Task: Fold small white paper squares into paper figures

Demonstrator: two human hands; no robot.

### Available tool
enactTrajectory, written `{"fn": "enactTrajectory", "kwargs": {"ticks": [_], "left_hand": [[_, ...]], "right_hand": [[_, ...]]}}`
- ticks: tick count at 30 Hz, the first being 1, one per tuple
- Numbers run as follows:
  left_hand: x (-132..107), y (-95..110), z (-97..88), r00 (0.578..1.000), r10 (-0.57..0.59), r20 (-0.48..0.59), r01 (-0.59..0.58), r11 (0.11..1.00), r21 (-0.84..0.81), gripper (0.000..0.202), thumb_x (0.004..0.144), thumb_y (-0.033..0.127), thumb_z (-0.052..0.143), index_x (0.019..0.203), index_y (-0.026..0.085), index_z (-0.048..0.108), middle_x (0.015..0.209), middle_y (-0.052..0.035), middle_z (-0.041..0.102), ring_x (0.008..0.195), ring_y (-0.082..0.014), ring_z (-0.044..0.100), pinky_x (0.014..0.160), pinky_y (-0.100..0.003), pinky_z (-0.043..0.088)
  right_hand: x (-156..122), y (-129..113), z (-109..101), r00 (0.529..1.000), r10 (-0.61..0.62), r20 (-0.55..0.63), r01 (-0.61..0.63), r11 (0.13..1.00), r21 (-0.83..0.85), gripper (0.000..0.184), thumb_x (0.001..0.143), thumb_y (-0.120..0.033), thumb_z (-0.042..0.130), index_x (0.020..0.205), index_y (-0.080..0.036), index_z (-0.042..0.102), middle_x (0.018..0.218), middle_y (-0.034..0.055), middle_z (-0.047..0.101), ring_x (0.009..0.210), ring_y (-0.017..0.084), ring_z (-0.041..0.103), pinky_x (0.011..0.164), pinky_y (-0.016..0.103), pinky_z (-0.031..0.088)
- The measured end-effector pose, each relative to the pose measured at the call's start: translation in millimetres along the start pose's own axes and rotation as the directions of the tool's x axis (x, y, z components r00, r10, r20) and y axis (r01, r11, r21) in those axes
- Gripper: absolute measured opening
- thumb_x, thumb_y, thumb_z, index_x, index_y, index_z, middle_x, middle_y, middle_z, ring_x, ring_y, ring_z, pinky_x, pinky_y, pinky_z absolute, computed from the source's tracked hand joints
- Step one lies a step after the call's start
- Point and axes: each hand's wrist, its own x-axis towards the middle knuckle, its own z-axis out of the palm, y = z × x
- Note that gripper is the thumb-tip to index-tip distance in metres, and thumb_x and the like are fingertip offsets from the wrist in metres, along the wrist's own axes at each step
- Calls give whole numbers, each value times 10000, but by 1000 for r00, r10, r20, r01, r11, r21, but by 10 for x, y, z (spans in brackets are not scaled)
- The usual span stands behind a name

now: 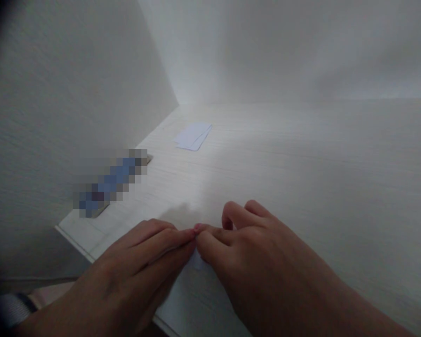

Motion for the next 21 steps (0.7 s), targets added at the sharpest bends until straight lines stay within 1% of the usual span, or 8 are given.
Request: {"fn": "enactTrajectory", "kwargs": {"ticks": [3, 6, 10, 13, 18, 21], "left_hand": [[-5, 27, -10, 999, 2, 40, -3, 1000, 29, 327, 1042, 160, 534, 1347, 171, 652, 1202, -108, 732, 1040, -246, 680, 928, -420, 630], [-44, 42, -16, 999, 18, 28, -20, 998, 66, 338, 1075, 201, 507, 1382, 159, 641, 1288, -116, 732, 1143, -254, 683, 998, -442, 612], [-147, 59, -31, 999, 37, 7, -37, 987, 158, 401, 1104, 264, 473, 1460, 131, 603, 1481, -95, 671, 1322, -259, 643, 1110, -441, 569], [-242, 56, -42, 999, 33, 4, -33, 975, 221, 432, 1112, 325, 464, 1482, 145, 596, 1568, -58, 604, 1400, -252, 606, 1142, -418, 552], [-398, 6, -35, 999, 31, -20, -26, 970, 242, 454, 1090, 380, 518, 1494, 189, 593, 1567, -5, 598, 1439, -230, 580, 1179, -400, 522], [-446, 2, -27, 999, 44, -13, -39, 965, 259, 513, 1070, 445, 553, 1499, 164, 582, 1562, -30, 602, 1460, -254, 559, 1207, -425, 491]], "right_hand": [[5, 4, -28, 999, -36, -40, 33, 997, -73, 312, 846, 43, 553, 934, -227, 681, 726, -29, 702, 668, 181, 603, 722, 373, 395], [9, -2, -42, 997, -59, -53, 52, 991, -124, 327, 859, 42, 521, 955, -224, 686, 711, -23, 694, 674, 185, 623, 724, 377, 384], [17, -15, -54, 995, -86, -58, 76, 985, -157, 331, 877, 27, 505, 991, -224, 688, 725, -15, 700, 675, 189, 637, 735, 385, 380], [17, -10, -60, 994, -91, -62, 78, 981, -180, 362, 891, 34, 485, 1034, -227, 691, 728, -7, 705, 668, 194, 637, 744, 387, 381], [3, 12, -55, 993, -109, -50, 97, 973, -209, 329, 927, -2, 503, 1073, -227, 694, 755, 18, 737, 710, 220, 669, 767, 400, 403], [-1, 17, -62, 994, -105, -35, 94, 968, -232, 324, 940, -20, 510, 1091, -230, 704, 780, 32, 757, 758, 239, 695, 788, 413, 418]]}}
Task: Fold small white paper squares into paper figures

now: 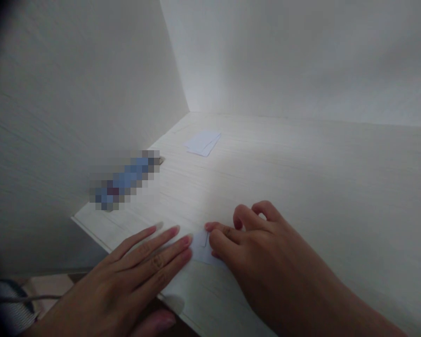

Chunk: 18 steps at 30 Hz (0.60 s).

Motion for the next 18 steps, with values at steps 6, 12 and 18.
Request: {"fn": "enactTrajectory", "kwargs": {"ticks": [6, 12, 18], "left_hand": [[31, 57, 0, 999, -23, -33, 24, 999, 25, 596, 1046, 548, 566, 1487, 147, 590, 1532, -49, 634, 1421, -278, 593, 1199, -426, 486], [188, 102, -90, 998, -48, -50, 43, 995, -91, 593, 1008, 591, 610, 1356, 115, 679, 1379, -99, 740, 1308, -293, 658, 1226, -478, 458], [617, 81, -101, 959, -280, 55, 280, 892, -354, 215, 1061, 299, 558, 1085, 204, 750, 1035, -50, 766, 989, -242, 702, 951, -447, 607]], "right_hand": [[-8, 3, -36, 999, 25, 29, -26, 999, 24, 297, 978, -70, 526, 1130, -245, 712, 894, 40, 791, 841, 253, 726, 838, 425, 464], [-22, 12, -15, 997, 65, 30, -69, 986, 152, 286, 990, -65, 533, 1149, -231, 704, 979, 30, 804, 962, 262, 741, 900, 450, 517], [-86, 55, 80, 989, 146, -2, -136, 926, 352, 307, 992, -121, 550, 1225, -263, 690, 1077, 66, 792, 1006, 248, 746, 869, 412, 608]]}}
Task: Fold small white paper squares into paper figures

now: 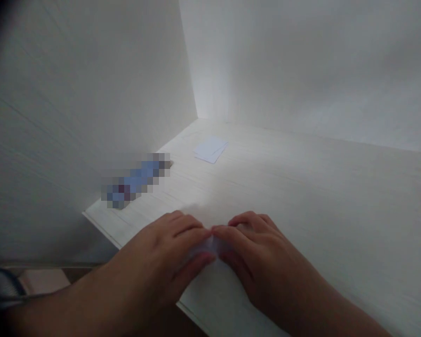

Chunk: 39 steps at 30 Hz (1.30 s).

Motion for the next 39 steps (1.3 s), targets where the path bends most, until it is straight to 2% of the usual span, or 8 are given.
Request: {"fn": "enactTrajectory", "kwargs": {"ticks": [3, 9, 12, 15, 24, 30, 36, 39], "left_hand": [[190, -55, 7, 994, -83, 73, 86, 995, -43, 198, 1028, 185, 555, 1057, 162, 750, 1067, -91, 740, 1006, -247, 695, 928, -432, 597], [269, -158, 28, 962, -269, 53, 267, 872, -411, 213, 921, 224, 692, 1124, 176, 737, 874, -34, 759, 777, -188, 696, 703, -310, 543], [275, -152, 15, 944, -314, 107, 322, 795, -515, 310, 893, 205, 702, 1198, 164, 737, 827, -17, 748, 726, -169, 674, 678, -293, 515], [281, -135, -11, 939, -310, 148, 340, 782, -523, 215, 891, 228, 689, 1074, 158, 779, 768, -15, 727, 687, -159, 637, 627, -272, 468], [227, -79, 8, 931, -346, 118, 347, 734, -584, 198, 933, 321, 648, 925, 173, 778, 765, -7, 727, 680, -145, 603, 597, -252, 418], [226, -59, 15, 938, -329, 111, 326, 723, -609, 253, 960, 374, 621, 875, 176, 754, 730, 4, 695, 666, -142, 595, 586, -246, 413], [202, -70, 88, 943, -333, 22, 303, 825, -478, 227, 963, 355, 624, 966, 174, 761, 732, 2, 691, 653, -148, 598, 601, -261, 440], [103, -82, 174, 971, -214, -103, 177, 942, -284, 239, 993, 281, 589, 1120, 177, 762, 873, -35, 718, 770, -166, 643, 708, -284, 498]], "right_hand": [[-8, 28, -3, 995, 96, 3, -96, 994, 58, 343, 969, -142, 589, 1281, -260, 671, 1123, 89, 778, 995, 246, 758, 840, 408, 637], [48, 9, -52, 976, 219, -11, -219, 975, 29, 447, 893, -139, 701, 1324, -233, 628, 1163, 98, 783, 1089, 270, 738, 941, 493, 610], [68, -1, -62, 965, 264, 8, -263, 961, 87, 511, 847, -118, 772, 1323, -226, 618, 1120, 78, 788, 1087, 256, 730, 980, 485, 580], [79, 3, -70, 952, 305, 15, -303, 940, 156, 560, 815, -137, 827, 1328, -221, 619, 1142, 76, 786, 1069, 242, 731, 980, 457, 563], [111, -14, -79, 901, 433, 5, -392, 811, 435, 127, 870, -199, 763, 996, -182, 753, 854, 30, 782, 740, 157, 694, 708, 299, 546], [131, -94, -67, 867, 498, 7, -448, 774, 448, 99, 890, -277, 749, 878, -181, 770, 771, 23, 764, 676, 148, 647, 647, 288, 506], [148, -157, -21, 845, 533, -45, -501, 819, 281, 114, 897, -257, 736, 808, -187, 753, 751, 32, 757, 665, 160, 636, 646, 304, 466], [146, -170, 5, 869, 491, -63, -477, 865, 156, 87, 903, -223, 736, 826, -187, 755, 742, 26, 751, 668, 163, 629, 677, 319, 454]]}}
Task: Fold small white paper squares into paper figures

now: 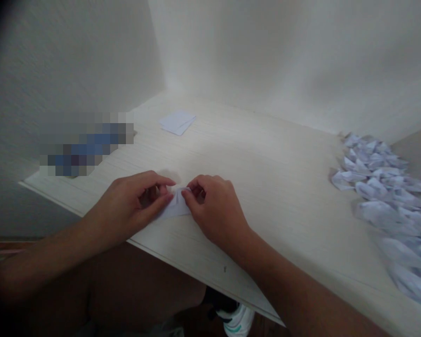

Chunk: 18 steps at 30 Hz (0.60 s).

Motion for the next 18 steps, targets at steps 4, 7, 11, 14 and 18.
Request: {"fn": "enactTrajectory", "kwargs": {"ticks": [4, 7, 11, 14, 18], "left_hand": [[-149, -38, 84, 979, 202, 18, -200, 952, 232, 303, 1059, 221, 484, 1107, 189, 782, 948, -70, 667, 869, -191, 620, 778, -321, 509], [-175, -30, 98, 975, 221, 36, -221, 921, 320, 313, 1075, 240, 474, 1096, 183, 781, 888, -61, 621, 816, -196, 584, 733, -329, 492], [-133, -37, 34, 967, 240, 87, -256, 899, 355, 289, 1068, 254, 503, 1136, 199, 778, 915, -69, 617, 857, -228, 582, 765, -374, 507], [-105, -68, -37, 965, 230, 127, -260, 900, 350, 296, 1065, 288, 523, 1208, 223, 774, 936, -73, 622, 839, -234, 590, 739, -382, 509], [-82, -116, -85, 956, 252, 151, -291, 885, 364, 316, 1071, 307, 508, 1206, 225, 782, 940, -76, 636, 815, -229, 592, 713, -371, 503]], "right_hand": [[-31, 12, 17, 996, -90, -3, 88, 984, -158, 72, 924, -216, 738, 875, -178, 775, 782, 38, 755, 693, 172, 631, 711, 335, 435], [-63, 36, 1, 979, -202, 15, 200, 954, -222, 112, 967, -210, 693, 934, -187, 798, 849, 55, 780, 762, 186, 665, 741, 338, 440], [-92, 76, -34, 929, -367, 49, 368, 901, -227, 189, 1004, -168, 630, 1005, -203, 816, 943, 61, 823, 849, 201, 708, 809, 355, 483], [-100, 99, -56, 888, -454, 70, 457, 858, -235, 215, 1017, -157, 606, 1028, -199, 816, 986, 63, 838, 845, 201, 720, 811, 366, 507], [-110, 99, -83, 836, -537, 114, 545, 788, -286, 212, 1025, -145, 599, 1059, -160, 807, 1000, 76, 842, 805, 207, 715, 764, 375, 524]]}}
